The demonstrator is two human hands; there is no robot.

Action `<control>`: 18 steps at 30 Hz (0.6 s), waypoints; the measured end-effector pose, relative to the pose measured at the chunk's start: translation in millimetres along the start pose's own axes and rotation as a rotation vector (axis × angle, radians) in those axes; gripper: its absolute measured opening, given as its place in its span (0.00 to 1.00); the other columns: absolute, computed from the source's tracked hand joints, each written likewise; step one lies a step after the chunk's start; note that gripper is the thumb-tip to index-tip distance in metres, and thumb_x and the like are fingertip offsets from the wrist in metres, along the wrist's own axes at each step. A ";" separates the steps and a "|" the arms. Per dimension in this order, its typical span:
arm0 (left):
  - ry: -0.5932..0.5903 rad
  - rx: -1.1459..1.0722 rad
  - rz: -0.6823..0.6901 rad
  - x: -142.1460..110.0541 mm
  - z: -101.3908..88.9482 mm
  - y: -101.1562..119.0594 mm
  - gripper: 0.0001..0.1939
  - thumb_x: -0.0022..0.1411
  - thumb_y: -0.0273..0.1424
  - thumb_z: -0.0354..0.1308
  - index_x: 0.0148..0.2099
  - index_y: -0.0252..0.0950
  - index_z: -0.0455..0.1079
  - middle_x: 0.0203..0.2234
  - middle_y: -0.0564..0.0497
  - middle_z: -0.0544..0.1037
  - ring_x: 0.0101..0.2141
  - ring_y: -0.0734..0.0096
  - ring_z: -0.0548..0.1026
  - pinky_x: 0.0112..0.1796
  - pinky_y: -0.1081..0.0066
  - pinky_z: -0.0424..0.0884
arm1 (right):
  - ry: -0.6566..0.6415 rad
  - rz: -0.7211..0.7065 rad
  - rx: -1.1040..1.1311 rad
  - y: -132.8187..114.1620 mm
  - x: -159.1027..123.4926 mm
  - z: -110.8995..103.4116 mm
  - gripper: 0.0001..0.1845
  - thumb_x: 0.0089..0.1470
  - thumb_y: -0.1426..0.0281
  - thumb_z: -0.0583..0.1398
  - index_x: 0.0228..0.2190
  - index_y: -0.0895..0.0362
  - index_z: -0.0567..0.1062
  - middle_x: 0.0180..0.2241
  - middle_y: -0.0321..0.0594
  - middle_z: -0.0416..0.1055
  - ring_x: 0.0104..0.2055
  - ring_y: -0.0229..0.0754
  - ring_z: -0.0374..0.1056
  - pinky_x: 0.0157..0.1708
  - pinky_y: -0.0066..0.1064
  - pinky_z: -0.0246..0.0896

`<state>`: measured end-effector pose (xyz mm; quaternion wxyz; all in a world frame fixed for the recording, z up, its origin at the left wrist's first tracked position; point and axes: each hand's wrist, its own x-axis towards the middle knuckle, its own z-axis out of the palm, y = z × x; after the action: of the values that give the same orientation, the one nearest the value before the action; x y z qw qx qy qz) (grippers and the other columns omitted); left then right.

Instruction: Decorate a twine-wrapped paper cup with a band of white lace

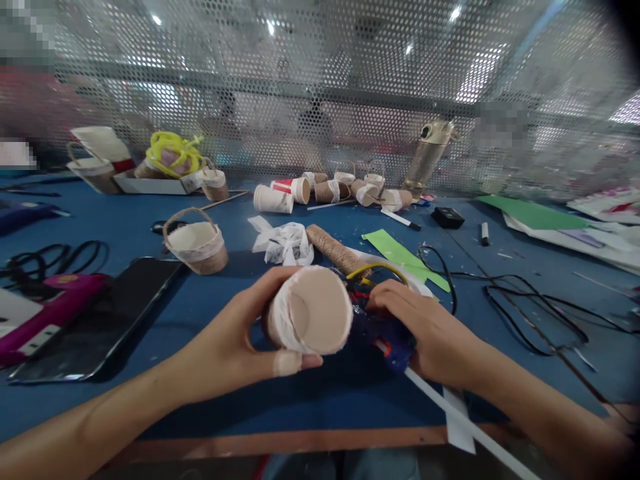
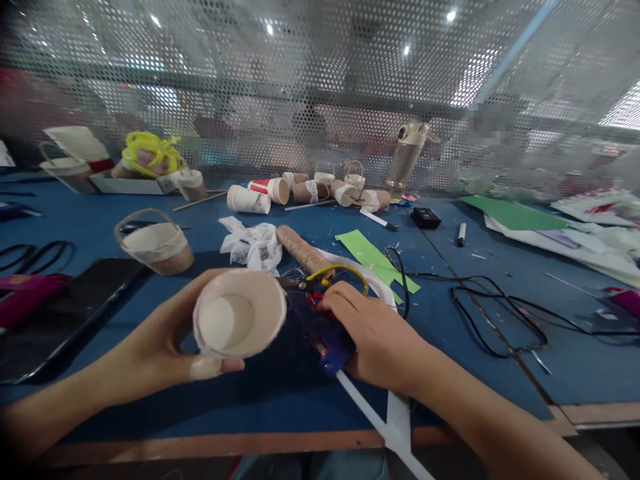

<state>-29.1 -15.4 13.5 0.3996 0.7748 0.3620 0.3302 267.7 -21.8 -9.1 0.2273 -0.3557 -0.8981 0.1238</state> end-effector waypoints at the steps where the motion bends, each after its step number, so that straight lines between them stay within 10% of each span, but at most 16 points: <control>1: -0.045 0.059 0.033 1.2 -0.9 0.5 0.39 0.53 0.40 0.74 0.62 0.46 0.61 0.53 0.50 0.75 0.50 0.55 0.77 0.51 0.63 0.76 | -0.008 0.010 0.005 -1.0 0.4 0.8 0.15 0.59 0.72 0.60 0.48 0.57 0.67 0.48 0.52 0.70 0.48 0.51 0.70 0.48 0.44 0.69; 14: -0.239 0.308 0.200 6.5 -4.0 1.8 0.37 0.51 0.42 0.75 0.58 0.41 0.64 0.54 0.44 0.73 0.54 0.52 0.72 0.54 0.59 0.71 | -0.292 0.235 0.174 -4.6 1.0 -19.9 0.36 0.53 0.79 0.64 0.61 0.46 0.65 0.63 0.39 0.62 0.64 0.46 0.63 0.63 0.39 0.61; 18: -0.268 0.282 0.187 6.6 -3.2 0.6 0.37 0.50 0.40 0.76 0.58 0.41 0.65 0.53 0.45 0.73 0.52 0.54 0.72 0.53 0.60 0.72 | -0.302 0.145 0.035 -9.6 -6.6 -31.6 0.28 0.58 0.69 0.66 0.59 0.47 0.69 0.60 0.40 0.68 0.60 0.48 0.67 0.60 0.42 0.66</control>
<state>-28.0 -9.0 17.0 0.2992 0.8903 0.2747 0.2059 281.9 -31.3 19.9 0.0864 -0.3929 -0.8917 0.2077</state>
